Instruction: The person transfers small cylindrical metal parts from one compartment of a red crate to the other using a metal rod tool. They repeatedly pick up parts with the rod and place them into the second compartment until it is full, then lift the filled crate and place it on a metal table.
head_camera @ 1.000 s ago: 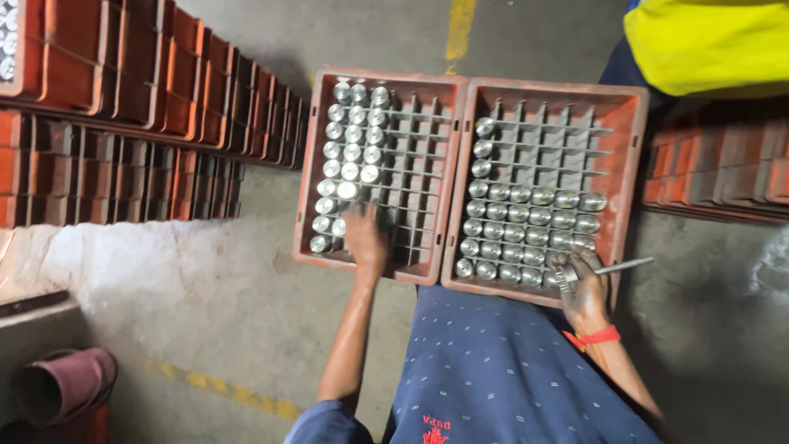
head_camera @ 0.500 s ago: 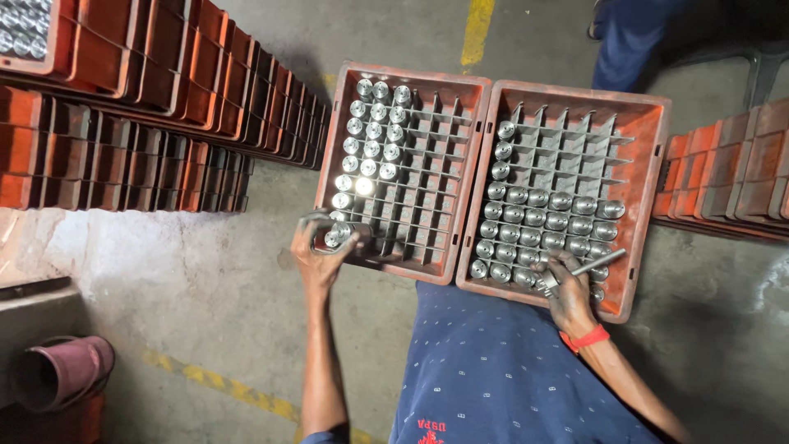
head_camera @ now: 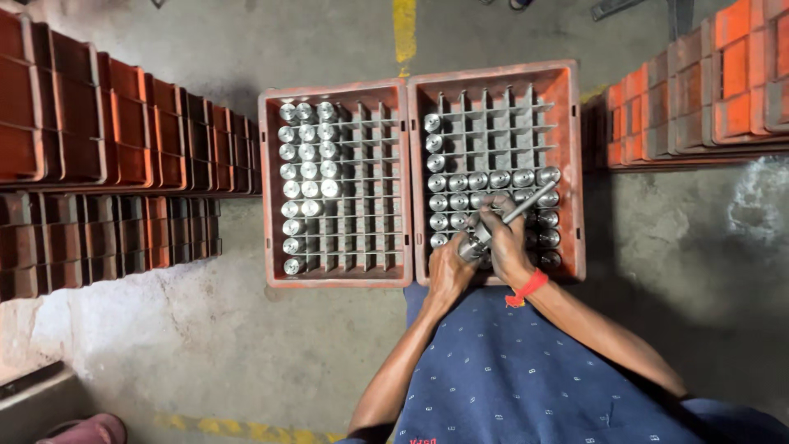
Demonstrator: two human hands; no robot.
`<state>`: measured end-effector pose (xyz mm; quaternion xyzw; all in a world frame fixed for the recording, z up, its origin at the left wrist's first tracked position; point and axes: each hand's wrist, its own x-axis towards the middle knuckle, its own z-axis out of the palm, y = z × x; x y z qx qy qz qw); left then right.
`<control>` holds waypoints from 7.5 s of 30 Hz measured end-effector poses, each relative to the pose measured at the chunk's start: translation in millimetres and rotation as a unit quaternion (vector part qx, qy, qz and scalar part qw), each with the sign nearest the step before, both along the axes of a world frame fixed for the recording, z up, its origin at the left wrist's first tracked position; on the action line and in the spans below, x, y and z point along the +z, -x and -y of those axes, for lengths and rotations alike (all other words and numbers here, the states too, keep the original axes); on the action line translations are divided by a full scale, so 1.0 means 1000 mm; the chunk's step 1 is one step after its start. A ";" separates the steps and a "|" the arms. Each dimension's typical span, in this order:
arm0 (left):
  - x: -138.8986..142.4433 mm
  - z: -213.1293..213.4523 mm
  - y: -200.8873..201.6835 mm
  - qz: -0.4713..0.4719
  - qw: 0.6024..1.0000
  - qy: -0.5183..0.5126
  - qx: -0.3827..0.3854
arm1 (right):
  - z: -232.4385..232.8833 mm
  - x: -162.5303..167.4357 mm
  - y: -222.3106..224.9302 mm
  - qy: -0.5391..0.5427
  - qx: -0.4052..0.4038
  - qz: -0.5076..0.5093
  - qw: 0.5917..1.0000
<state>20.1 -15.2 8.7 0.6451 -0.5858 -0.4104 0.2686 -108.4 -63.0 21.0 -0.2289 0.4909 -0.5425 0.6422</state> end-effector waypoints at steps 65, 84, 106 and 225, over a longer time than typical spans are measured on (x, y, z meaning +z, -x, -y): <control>-0.051 0.014 -0.081 -0.304 0.917 -0.075 0.247 | -0.016 -0.045 0.020 -0.081 0.085 0.015 0.993; -0.008 0.030 0.019 -0.137 0.964 -0.033 -0.226 | 0.002 -0.029 0.093 -0.072 -0.025 0.050 0.996; -0.004 0.019 -0.216 0.396 0.914 0.009 0.092 | -0.040 -0.065 0.119 -0.113 -0.068 0.065 0.989; 0.012 0.061 0.045 0.086 0.962 -0.201 -0.165 | 0.012 -0.046 0.141 -0.063 -0.117 0.095 0.987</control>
